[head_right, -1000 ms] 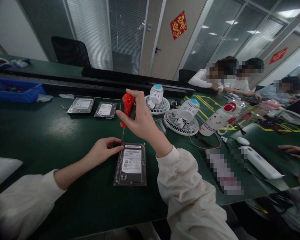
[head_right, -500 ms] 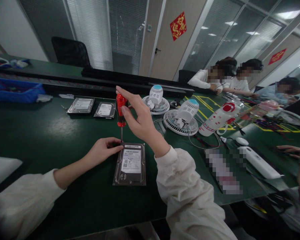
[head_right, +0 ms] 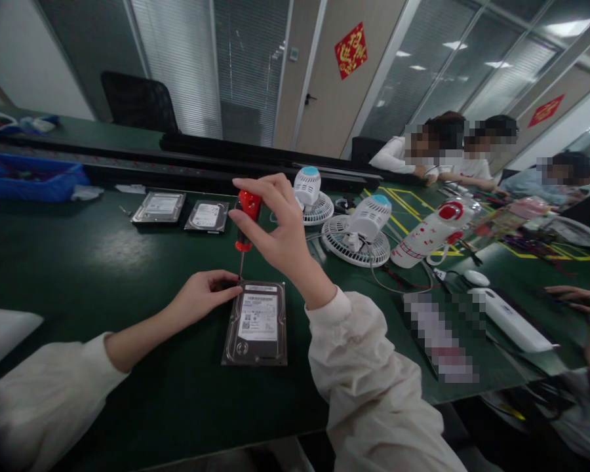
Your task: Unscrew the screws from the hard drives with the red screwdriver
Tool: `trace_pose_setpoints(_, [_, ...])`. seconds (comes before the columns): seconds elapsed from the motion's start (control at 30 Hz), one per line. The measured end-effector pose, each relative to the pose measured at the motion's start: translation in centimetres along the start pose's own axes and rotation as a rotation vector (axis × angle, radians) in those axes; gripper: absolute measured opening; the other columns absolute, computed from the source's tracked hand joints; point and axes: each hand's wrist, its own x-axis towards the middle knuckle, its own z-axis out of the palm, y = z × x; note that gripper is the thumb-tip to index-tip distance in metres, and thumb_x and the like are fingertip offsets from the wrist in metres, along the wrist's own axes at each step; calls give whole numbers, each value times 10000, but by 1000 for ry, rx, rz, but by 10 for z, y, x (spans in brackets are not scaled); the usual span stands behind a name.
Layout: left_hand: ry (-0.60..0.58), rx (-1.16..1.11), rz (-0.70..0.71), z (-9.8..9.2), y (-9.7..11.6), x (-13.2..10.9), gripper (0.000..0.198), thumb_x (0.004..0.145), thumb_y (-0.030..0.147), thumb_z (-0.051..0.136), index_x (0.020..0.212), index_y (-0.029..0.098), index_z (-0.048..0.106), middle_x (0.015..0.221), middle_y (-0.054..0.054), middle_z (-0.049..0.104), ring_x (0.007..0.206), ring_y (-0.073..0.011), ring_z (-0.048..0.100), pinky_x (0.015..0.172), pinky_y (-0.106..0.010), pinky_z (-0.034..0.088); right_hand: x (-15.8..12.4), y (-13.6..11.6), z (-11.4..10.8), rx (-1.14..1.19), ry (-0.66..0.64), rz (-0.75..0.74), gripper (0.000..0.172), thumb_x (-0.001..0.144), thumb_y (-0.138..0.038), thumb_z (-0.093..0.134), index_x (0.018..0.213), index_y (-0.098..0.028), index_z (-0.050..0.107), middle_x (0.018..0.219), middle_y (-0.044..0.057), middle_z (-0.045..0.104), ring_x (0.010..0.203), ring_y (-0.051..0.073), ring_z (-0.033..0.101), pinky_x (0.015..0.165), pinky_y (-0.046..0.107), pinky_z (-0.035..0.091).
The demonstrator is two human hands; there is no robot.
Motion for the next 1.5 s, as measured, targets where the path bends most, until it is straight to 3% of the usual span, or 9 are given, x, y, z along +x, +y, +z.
trace_pose_setpoints(0.17, [2,4,4,0,-3,1,365,871,466,712,1126,211,770,1110,-81,804,931,-253,748,869,-411,588,1,-1,-1,42,-37,-49,338,1043,-381,473,1327,-307,640,1316,44,689,1258,245,623,1085,536,525])
trace_pose_setpoints(0.3, [0,5,11,0,-7,1,380,880,479,707,1146,214,767,1113,-77,801,940,-253,744,876,-414,585,2,-2,-1,-33,26,-32,302,975,-420,622,1240,-295,694,1095,43,718,1059,233,651,944,486,576])
trace_pose_setpoints(0.47, [-1,11,7,0,-5,1,404,879,492,709,1155,201,761,1116,-82,799,916,-255,744,850,-417,586,2,-2,-1,-8,-28,-81,365,1062,-386,439,1363,-296,624,1324,51,703,1284,250,617,1127,555,477])
trace_pose_setpoints(0.67, [-5,10,10,0,-4,0,380,884,474,707,1147,206,763,1123,-78,797,955,-256,741,880,-424,579,3,-2,-2,-64,1,-42,339,1003,-436,573,1305,-306,655,1172,27,749,1117,254,672,1075,565,504])
trace_pose_setpoints(0.83, [-4,8,11,0,-5,1,381,883,481,708,1145,210,763,1129,-76,797,954,-255,744,880,-421,581,2,0,1,31,-64,-83,409,1067,-373,411,1440,-294,557,1379,52,685,1254,242,626,1118,539,475])
trace_pose_setpoints(0.97, [-11,8,12,0,-4,1,376,882,480,707,1136,210,767,1102,-74,801,941,-256,742,868,-418,579,1,2,2,-5,-21,-47,391,1006,-419,568,1362,-265,620,1227,52,725,1080,229,666,1018,495,532])
trace_pose_setpoints(1.13, [-8,0,13,0,-5,1,388,873,488,707,1134,207,764,1111,-78,798,941,-258,740,856,-414,575,2,2,1,17,-60,-111,399,1055,-346,463,1430,-272,576,1342,71,696,1246,240,623,1095,506,481])
trace_pose_setpoints(1.33, [-5,7,-14,0,1,0,390,858,485,706,1117,199,761,1104,-76,797,941,-262,738,867,-421,565,3,1,2,-80,-19,-97,388,1000,-465,586,1316,-249,653,1122,55,691,1092,227,625,1002,471,530])
trace_pose_setpoints(1.5, [-15,6,-33,-1,5,-1,438,841,518,708,1116,181,756,1114,-91,793,965,-287,737,899,-451,555,3,-2,3,-15,-101,-124,411,1072,-376,419,1432,-221,544,1402,103,648,1301,219,597,1134,459,477])
